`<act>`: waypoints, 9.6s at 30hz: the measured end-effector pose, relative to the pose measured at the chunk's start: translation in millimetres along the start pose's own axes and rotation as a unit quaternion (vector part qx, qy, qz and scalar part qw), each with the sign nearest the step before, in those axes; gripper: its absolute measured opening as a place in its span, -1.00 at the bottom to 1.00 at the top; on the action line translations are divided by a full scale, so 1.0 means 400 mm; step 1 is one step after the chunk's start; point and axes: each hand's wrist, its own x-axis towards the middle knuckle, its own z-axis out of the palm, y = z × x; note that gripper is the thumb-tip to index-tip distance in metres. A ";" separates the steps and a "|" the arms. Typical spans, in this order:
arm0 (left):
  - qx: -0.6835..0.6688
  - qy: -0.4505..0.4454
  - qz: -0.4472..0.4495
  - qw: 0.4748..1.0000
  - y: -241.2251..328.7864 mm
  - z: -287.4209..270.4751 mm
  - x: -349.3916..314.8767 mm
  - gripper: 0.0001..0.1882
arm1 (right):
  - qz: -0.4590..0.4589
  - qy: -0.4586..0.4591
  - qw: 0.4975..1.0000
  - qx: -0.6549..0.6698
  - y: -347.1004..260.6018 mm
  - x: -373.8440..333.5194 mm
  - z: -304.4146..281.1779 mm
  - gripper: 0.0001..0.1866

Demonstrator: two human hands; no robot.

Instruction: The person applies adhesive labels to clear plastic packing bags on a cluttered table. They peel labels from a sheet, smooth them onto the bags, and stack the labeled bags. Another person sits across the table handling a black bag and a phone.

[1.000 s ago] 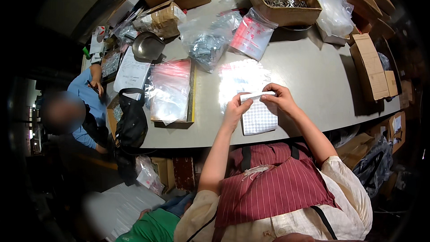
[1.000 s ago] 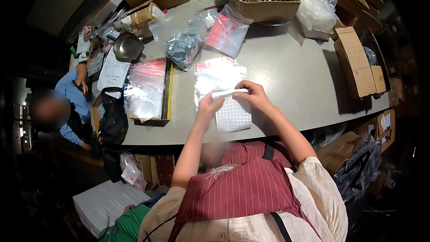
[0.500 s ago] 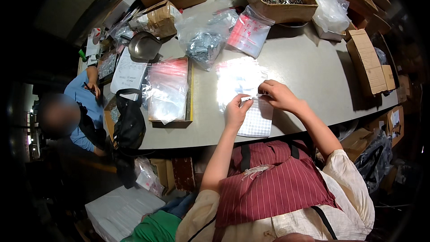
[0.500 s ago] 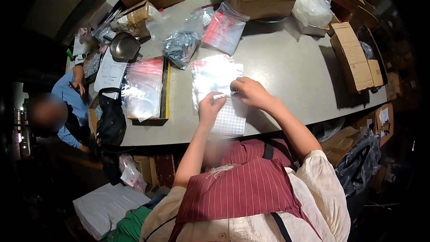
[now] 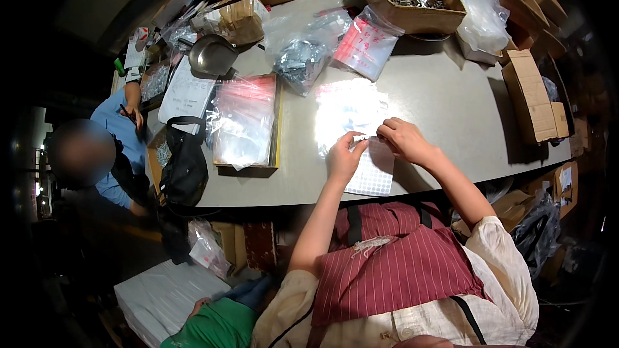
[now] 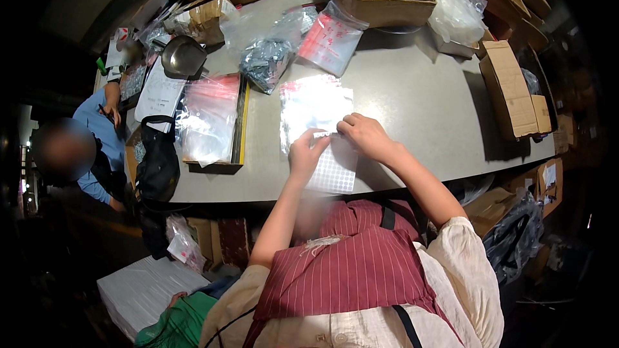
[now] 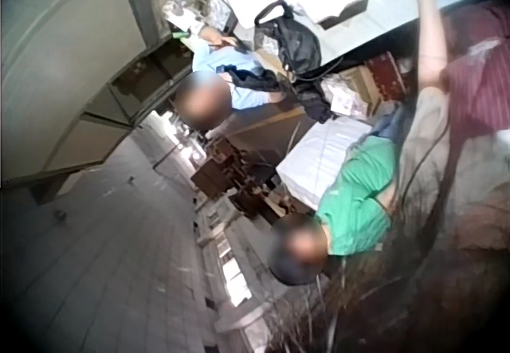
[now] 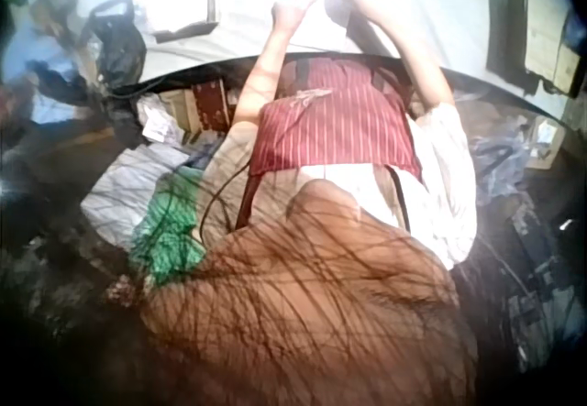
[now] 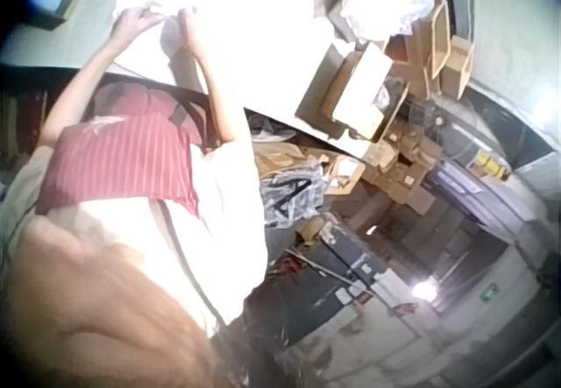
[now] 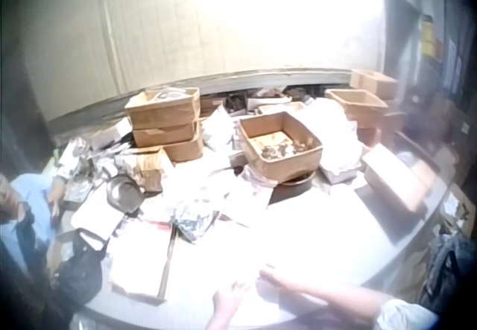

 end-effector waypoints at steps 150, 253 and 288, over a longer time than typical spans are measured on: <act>0.165 -0.044 0.367 0.914 0.077 0.238 -0.079 -0.83 | 0.399 0.073 0.701 0.587 0.149 -0.086 -0.057 -0.88; 0.188 -0.100 0.247 0.945 0.093 0.145 -0.017 -0.79 | 0.300 0.222 0.927 -0.028 0.284 -0.335 0.019 -0.54; -0.087 -0.029 0.159 0.983 -0.046 0.086 -0.021 -0.54 | 0.016 0.012 0.786 0.618 -0.248 0.537 -0.241 -0.08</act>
